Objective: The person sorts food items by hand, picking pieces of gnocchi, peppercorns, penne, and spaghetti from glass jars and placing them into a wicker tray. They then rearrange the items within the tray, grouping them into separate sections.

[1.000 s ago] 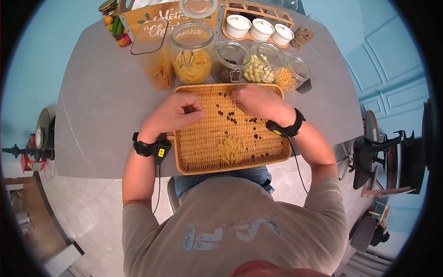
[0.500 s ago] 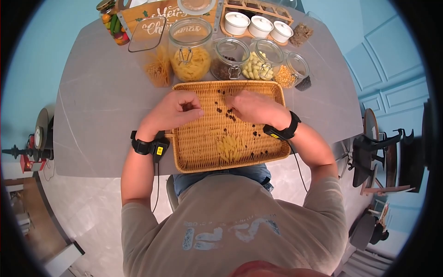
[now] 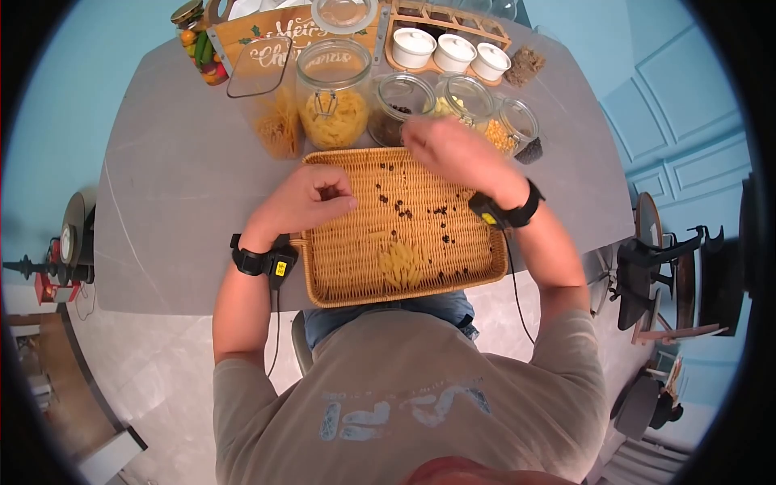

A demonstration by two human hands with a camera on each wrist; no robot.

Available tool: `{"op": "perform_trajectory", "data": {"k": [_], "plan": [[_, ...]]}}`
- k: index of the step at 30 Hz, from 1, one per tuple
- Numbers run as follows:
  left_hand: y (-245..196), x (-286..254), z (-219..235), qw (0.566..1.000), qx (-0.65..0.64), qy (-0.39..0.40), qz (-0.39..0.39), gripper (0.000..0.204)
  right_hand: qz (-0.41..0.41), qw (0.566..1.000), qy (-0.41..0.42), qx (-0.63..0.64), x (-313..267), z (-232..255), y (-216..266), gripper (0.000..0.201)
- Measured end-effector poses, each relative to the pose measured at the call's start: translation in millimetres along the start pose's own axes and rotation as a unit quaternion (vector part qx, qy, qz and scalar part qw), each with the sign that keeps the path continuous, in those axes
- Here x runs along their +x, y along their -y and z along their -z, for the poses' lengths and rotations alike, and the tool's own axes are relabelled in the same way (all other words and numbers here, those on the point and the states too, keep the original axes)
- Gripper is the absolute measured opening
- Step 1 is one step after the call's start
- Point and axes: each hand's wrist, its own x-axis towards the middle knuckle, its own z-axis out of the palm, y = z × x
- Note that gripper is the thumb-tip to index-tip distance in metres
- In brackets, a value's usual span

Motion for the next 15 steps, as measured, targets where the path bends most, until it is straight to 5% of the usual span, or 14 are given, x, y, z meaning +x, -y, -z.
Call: {"op": "perform_trajectory", "data": {"k": [2, 5, 8, 11, 14, 15], "plan": [[2.0, 0.1, -0.7, 1.0, -0.006, 0.0, 0.002, 0.02, 0.032, 0.992, -0.12, 0.018, 11.9, 17.6, -3.7, 0.012], [1.9, 0.1, 0.1, 1.0, -0.004, 0.0, 0.009, 0.02, 0.021, 0.985, -0.168, -0.009, 30.7, 27.1, -16.0, 0.013], [1.4, 0.2, 1.1, 1.0, 0.002, 0.0, 0.001, 0.02, 0.1, 0.966, -0.234, -0.048, 34.8, 27.4, -14.2, 0.013], [1.5, -0.2, 1.4, 1.0, 0.008, 0.001, -0.013, 0.02, 0.113, 0.977, -0.175, -0.052, 20.0, 24.6, 14.1, 0.011], [0.3, 0.2, 1.9, 1.0, 0.004, 0.003, -0.006, 0.02, 0.131, 0.988, 0.036, -0.072, 1.0, -15.6, 22.2, 0.01], [0.6, 0.6, 1.4, 1.0, 0.006, 0.004, -0.004, 0.02, 0.129, 0.987, 0.039, -0.088, -3.2, -29.5, 22.2, 0.011]]}}
